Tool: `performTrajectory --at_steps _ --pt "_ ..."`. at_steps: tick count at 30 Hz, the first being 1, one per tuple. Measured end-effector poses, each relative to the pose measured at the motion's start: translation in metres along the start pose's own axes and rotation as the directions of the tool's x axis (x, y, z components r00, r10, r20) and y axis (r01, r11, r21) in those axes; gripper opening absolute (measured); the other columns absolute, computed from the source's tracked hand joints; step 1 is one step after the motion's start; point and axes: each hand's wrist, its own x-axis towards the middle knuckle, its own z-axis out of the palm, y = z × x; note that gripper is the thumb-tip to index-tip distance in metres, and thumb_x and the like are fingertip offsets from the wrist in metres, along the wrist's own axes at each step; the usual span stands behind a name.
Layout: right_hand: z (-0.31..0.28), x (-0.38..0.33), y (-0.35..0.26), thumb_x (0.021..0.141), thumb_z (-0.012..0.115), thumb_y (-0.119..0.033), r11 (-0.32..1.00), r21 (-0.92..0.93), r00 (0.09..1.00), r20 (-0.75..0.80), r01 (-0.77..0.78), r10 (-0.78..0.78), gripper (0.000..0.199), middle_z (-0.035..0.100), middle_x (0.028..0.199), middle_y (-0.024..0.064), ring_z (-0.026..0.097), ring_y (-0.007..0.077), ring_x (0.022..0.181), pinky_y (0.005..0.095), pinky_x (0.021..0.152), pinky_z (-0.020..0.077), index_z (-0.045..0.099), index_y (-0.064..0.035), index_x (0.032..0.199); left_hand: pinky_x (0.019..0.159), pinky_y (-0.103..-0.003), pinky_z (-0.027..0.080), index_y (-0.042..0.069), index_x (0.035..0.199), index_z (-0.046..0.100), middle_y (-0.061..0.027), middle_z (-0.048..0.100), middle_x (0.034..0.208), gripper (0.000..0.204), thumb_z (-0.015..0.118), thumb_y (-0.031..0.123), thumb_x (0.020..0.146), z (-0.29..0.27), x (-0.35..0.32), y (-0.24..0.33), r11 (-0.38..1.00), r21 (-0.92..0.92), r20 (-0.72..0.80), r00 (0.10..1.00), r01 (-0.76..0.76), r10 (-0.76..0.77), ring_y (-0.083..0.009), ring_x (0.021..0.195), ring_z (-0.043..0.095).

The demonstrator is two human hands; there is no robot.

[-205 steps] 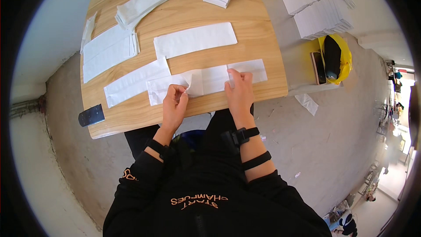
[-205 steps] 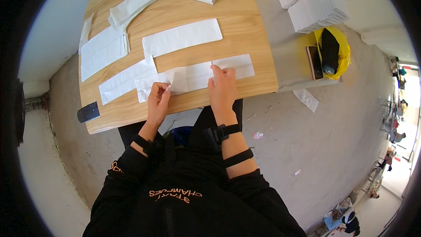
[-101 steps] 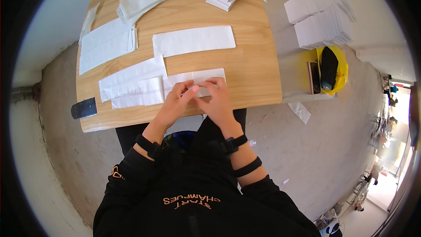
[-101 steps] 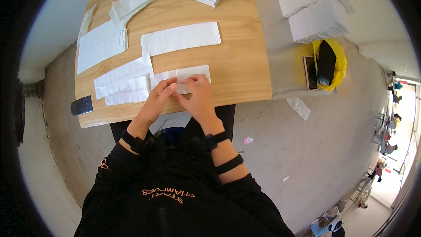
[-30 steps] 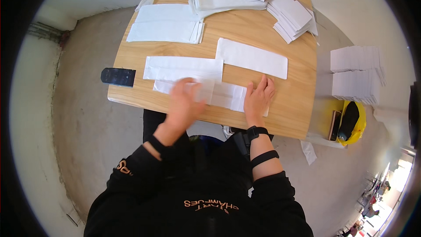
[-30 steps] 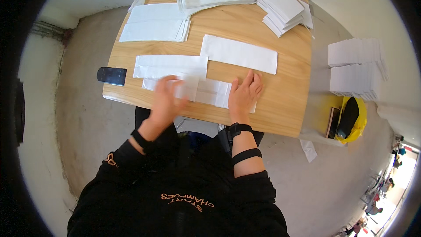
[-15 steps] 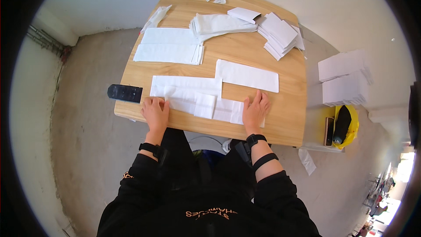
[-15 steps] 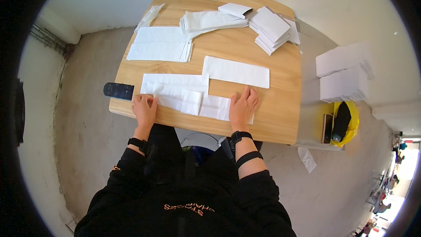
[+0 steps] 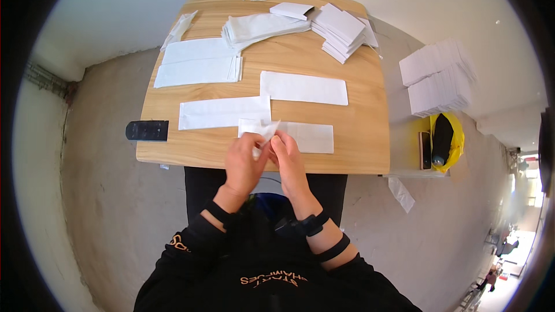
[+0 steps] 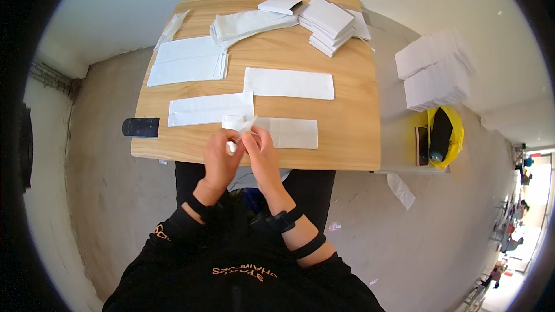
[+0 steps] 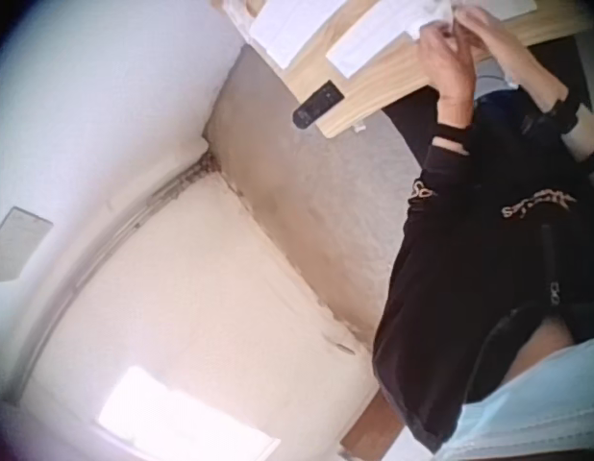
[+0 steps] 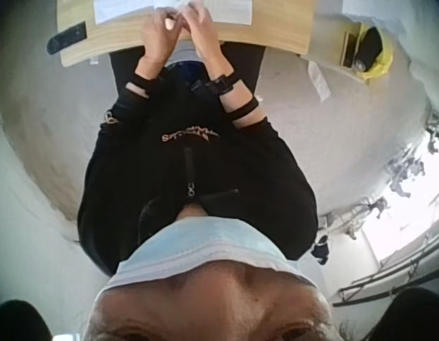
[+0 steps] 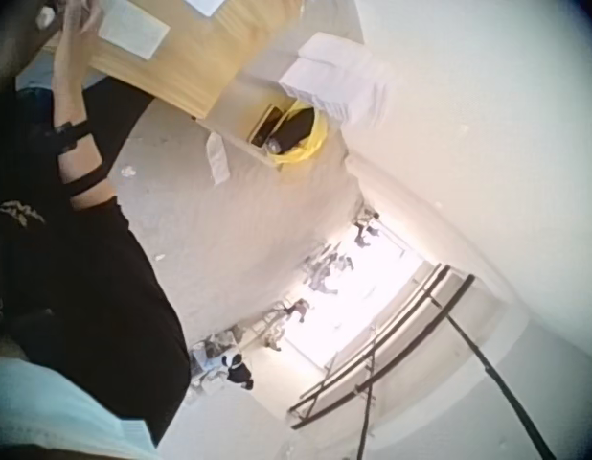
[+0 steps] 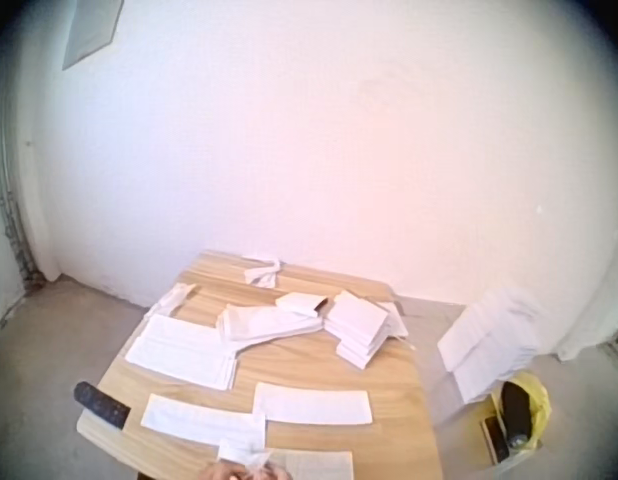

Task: Folding white paper sheets or liners and stacking them on a wooden table.

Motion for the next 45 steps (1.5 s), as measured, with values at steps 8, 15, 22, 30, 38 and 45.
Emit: performTrajectory --at_steps 8,15,22,30,38,45 --pt "-0.015 0.001 0.008 0.092 0.063 -0.019 0.927 0.362 0.976 -0.148 -0.098 0.161 0.034 0.061 0.099 0.0069 0.057 0.0098 0.084 0.024 0.075 0.0471 0.053 0.0041 0.114 0.073 -0.039 0.042 0.007 0.104 0.058 -0.0069 0.058 0.089 0.044 0.073 0.002 0.063 0.019 -0.015 0.009 0.973 -0.044 0.127 0.964 -0.228 0.232 -0.0281 0.081 0.055" --pt "-0.055 0.008 -0.017 0.091 0.062 -0.014 0.964 0.242 0.972 -0.227 0.111 -0.055 0.022 0.063 0.092 0.0025 0.055 0.0062 0.08 0.0207 0.071 0.0441 0.06 0.003 0.106 0.099 -0.048 0.034 0.003 0.134 0.039 -0.0238 0.038 0.133 0.076 0.078 0.01 0.068 0.026 -0.028 -0.026 0.985 0.128 0.081 0.991 -0.115 0.105 -0.0403 0.121 0.039" --pt "-0.135 0.025 -0.048 0.09 0.063 -0.015 0.987 0.114 0.944 -0.323 0.115 -0.073 0.027 0.064 0.096 0.0035 0.057 0.0079 0.085 0.0227 0.074 0.0443 0.06 0.0015 0.112 0.103 -0.048 0.028 0.006 0.128 0.042 -0.0191 0.041 0.13 0.071 0.075 0.007 0.065 0.036 -0.017 -0.036 0.968 0.251 0.074 0.997 -0.024 0.005 -0.0385 0.121 0.038" --pt "-0.204 0.046 -0.04 0.09 0.064 -0.02 0.997 -0.078 0.919 -0.393 0.016 -0.046 0.029 0.063 0.097 0.0042 0.057 0.0107 0.088 0.0257 0.078 0.0453 0.061 -0.0005 0.11 0.097 -0.045 0.03 0.009 0.105 0.056 -0.014 0.051 0.118 0.04 0.071 0.005 0.068 0.045 -0.021 -0.048 0.959 0.272 0.134 0.99 -0.077 0.041 -0.0322 0.114 0.046" --pt "-0.236 0.053 -0.029 0.089 0.062 -0.019 0.979 -0.186 0.897 -0.442 -0.084 -0.007 0.029 0.063 0.096 0.004 0.058 0.0124 0.087 0.027 0.075 0.046 0.06 -0.0006 0.112 0.096 -0.042 0.029 0.011 0.092 0.063 -0.0113 0.057 0.112 0.021 0.07 0.008 0.072 0.047 -0.018 -0.039 0.954 0.227 0.212 0.966 -0.198 0.15 -0.0285 0.11 0.049" --pt "-0.254 0.067 -0.007 0.089 0.064 -0.021 0.938 -0.346 0.888 -0.436 -0.017 -0.145 0.031 0.064 0.093 0.0024 0.057 0.0095 0.082 0.0242 0.066 0.0432 0.062 -0.0024 0.113 0.096 -0.042 0.029 0.011 0.091 0.064 -0.0108 0.057 0.113 0.02 0.072 0.009 0.072 0.05 -0.018 -0.037 0.952 0.224 0.224 0.962 -0.208 0.157 -0.0275 0.109 0.05"
